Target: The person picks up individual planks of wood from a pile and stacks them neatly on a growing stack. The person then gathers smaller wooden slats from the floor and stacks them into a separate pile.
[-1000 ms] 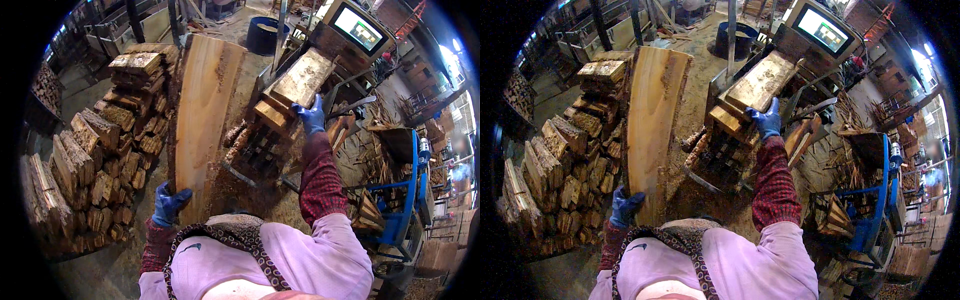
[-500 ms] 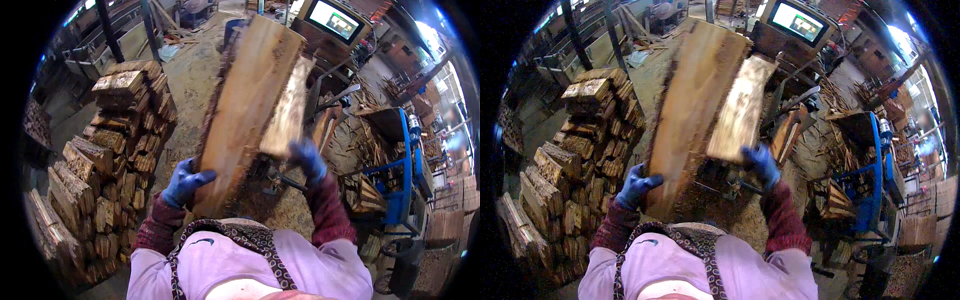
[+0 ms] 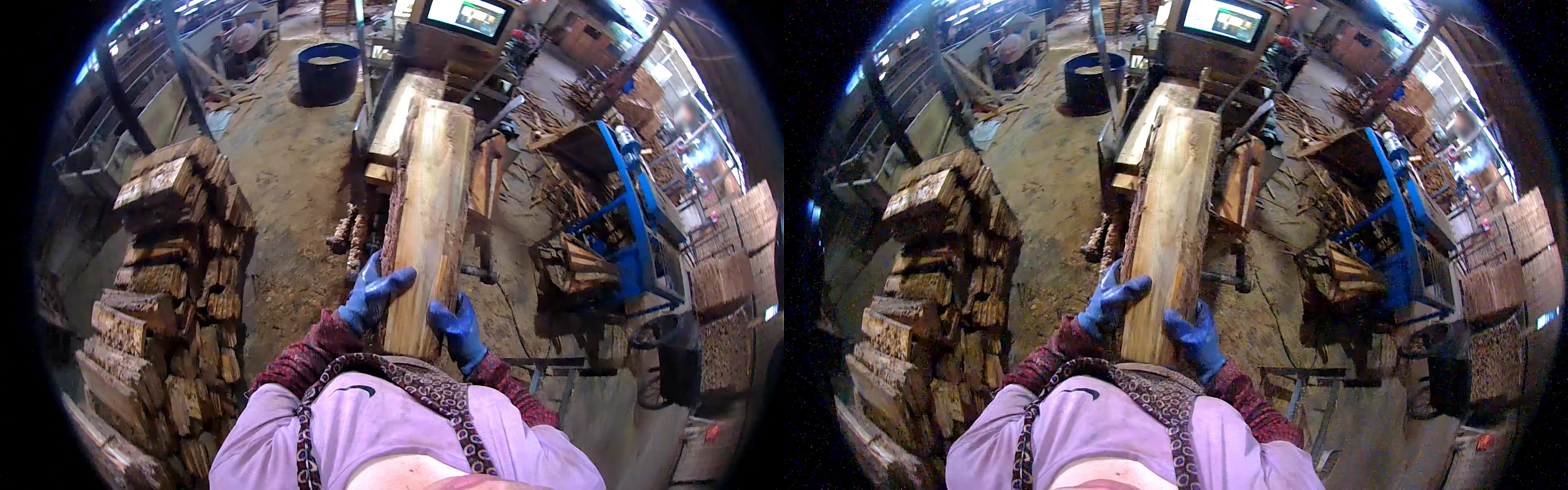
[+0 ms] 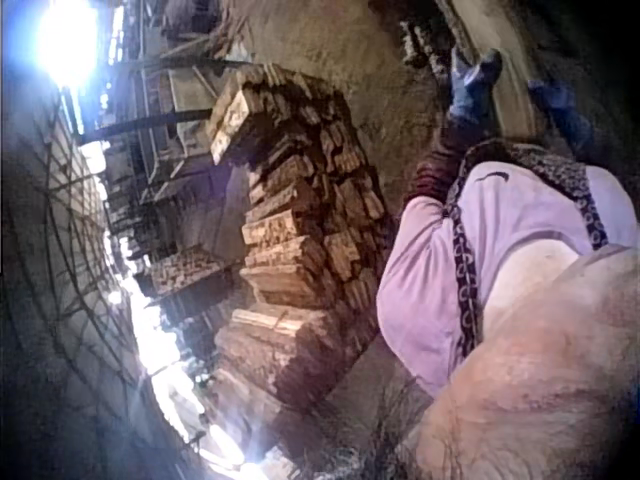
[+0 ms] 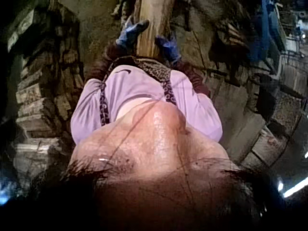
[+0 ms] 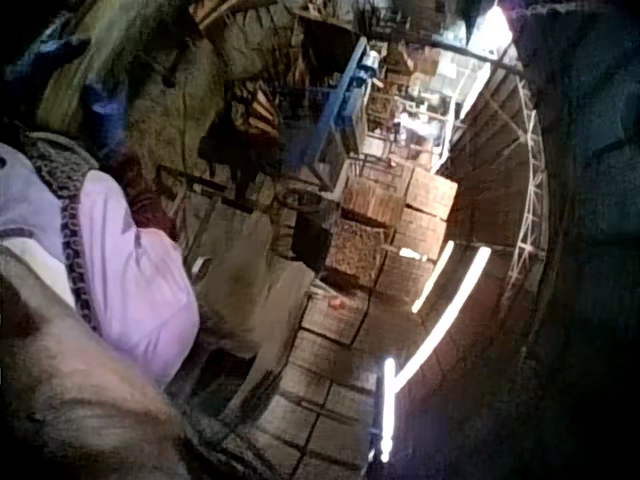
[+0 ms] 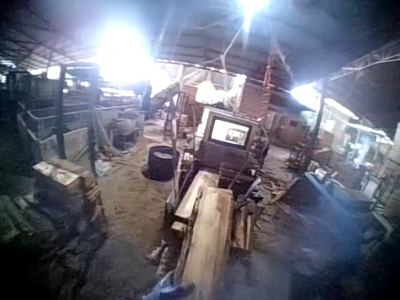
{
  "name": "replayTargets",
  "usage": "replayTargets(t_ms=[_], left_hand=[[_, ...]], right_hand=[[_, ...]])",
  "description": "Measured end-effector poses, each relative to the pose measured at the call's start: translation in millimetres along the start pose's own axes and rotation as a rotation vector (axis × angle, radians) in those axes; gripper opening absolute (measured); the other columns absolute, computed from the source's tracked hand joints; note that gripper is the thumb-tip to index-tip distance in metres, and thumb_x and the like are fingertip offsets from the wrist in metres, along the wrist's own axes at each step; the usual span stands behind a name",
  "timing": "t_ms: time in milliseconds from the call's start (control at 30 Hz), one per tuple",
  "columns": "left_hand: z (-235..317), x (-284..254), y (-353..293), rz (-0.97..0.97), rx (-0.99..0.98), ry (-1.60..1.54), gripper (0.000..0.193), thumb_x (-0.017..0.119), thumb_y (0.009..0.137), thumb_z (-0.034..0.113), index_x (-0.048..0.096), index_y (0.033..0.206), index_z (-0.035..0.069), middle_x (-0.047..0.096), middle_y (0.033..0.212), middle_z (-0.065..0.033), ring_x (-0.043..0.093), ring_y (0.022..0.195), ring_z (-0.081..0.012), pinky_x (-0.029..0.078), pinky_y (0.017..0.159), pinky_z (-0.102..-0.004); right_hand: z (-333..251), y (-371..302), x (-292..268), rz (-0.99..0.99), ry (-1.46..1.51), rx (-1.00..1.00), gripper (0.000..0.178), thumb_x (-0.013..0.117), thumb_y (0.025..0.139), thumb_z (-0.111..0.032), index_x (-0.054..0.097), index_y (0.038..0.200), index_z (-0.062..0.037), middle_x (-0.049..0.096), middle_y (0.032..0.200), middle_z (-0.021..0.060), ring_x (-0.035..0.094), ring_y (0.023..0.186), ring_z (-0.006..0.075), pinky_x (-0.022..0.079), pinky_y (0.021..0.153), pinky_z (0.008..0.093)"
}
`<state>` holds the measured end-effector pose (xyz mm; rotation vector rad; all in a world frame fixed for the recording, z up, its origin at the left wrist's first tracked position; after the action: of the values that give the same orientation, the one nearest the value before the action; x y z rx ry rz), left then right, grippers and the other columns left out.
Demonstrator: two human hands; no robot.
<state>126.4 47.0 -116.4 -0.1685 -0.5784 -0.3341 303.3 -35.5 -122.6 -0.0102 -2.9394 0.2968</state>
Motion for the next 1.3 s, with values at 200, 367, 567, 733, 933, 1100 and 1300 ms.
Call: replayTargets(t_ms=[200, 367, 567, 733, 933, 1100, 1300], left_hand=[[-48.1, 73.3, -15.3, -0.264, -0.041, 0.207, 0.079, 0.082, 0.087, 0.013, 0.039, 0.151, 0.0, 0.059, 0.139, -0.0128, 0.058, 0.125, -0.0219, 0.048, 0.109, -0.0414], [-106.6, 121.0, 33.1, -0.433, -0.223, 0.279, 0.079, 0.081, 0.087, 0.018, 0.04, 0.153, 0.0, 0.06, 0.141, -0.0138, 0.059, 0.125, -0.0221, 0.047, 0.109, -0.0395], [-213.2, 238.5, 134.2, -0.543, -0.238, 0.372, 0.076, 0.08, 0.09, 0.014, 0.041, 0.154, 0.0, 0.061, 0.139, -0.0127, 0.061, 0.123, -0.0213, 0.051, 0.105, -0.0381], [-262.3, 399.1, 228.4, -0.696, -0.18, 0.543, 0.081, 0.079, 0.093, 0.018, 0.034, 0.159, 0.004, 0.066, 0.127, -0.0096, 0.062, 0.113, -0.0161, 0.052, 0.099, -0.0343], [-284.5, 440.7, 317.0, -0.642, -0.126, 0.683, 0.067, 0.076, 0.097, 0.023, 0.045, 0.153, 0.004, 0.07, 0.122, -0.0086, 0.064, 0.11, -0.0139, 0.053, 0.097, -0.0326], [-322.2, 439.9, 339.6, -0.493, -0.283, 0.738, 0.058, 0.074, 0.099, 0.023, 0.051, 0.147, 0.0, 0.066, 0.132, -0.0081, 0.062, 0.117, -0.0142, 0.049, 0.106, -0.032], [-406.2, 345.7, 322.3, -0.452, -0.578, 0.986, 0.065, 0.078, 0.094, 0.04, 0.057, 0.143, 0.003, 0.071, 0.124, -0.0114, 0.067, 0.109, -0.0215, 0.054, 0.097, -0.0374]], right_hand=[[8.9, -18.5, -78.0, 0.12, 0.329, -0.007, 0.05, 0.074, 0.096, -0.027, 0.057, 0.138, -0.0065, 0.07, 0.113, 0.0043, 0.069, 0.103, 0.0216, 0.058, 0.092, 0.0412], [28.3, -27.1, -143.5, 0.242, 0.509, -0.053, 0.055, 0.075, 0.095, -0.031, 0.057, 0.14, -0.0046, 0.069, 0.122, 0.0082, 0.068, 0.108, 0.0234, 0.058, 0.095, 0.0417], [-18.4, -27.1, -288.4, 0.383, 0.673, -0.123, 0.059, 0.075, 0.096, -0.028, 0.052, 0.144, -0.003, 0.066, 0.129, 0.0098, 0.067, 0.112, 0.0243, 0.057, 0.097, 0.0412], [-54.0, -4.2, -514.2, 0.553, 0.458, -0.288, 0.058, 0.073, 0.097, -0.026, 0.052, 0.145, -0.0025, 0.066, 0.127, 0.0079, 0.065, 0.11, 0.0227, 0.055, 0.098, 0.0385], [-300.5, 40.5, -875.3, 0.753, -0.033, -0.59, 0.053, 0.071, 0.099, -0.028, 0.052, 0.142, -0.0039, 0.063, 0.127, 0.0051, 0.06, 0.11, 0.0209, 0.052, 0.097, 0.0379], [-570.2, 25.1, -1143.4, 1.203, -0.135, -0.775, 0.046, 0.07, 0.098, -0.033, 0.056, 0.134, -0.0078, 0.065, 0.119, 0.0037, 0.062, 0.101, 0.0194, 0.053, 0.089, 0.0372], [-240.5, 153.4, -1165.8, 1.093, -0.11, -0.336, 0.04, 0.07, 0.098, -0.04, 0.06, 0.124, -0.0124, 0.067, 0.11, 0.0019, 0.064, 0.09, 0.0176, 0.055, 0.079, 0.0363]])
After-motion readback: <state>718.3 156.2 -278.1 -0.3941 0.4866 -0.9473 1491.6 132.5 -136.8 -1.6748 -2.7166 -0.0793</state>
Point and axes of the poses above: each hand's wrist, its own y-axis towards the middle knuckle, its own x-axis out of the palm, z = x × y, the point moved 7 cm from there along y, towards the middle knuckle
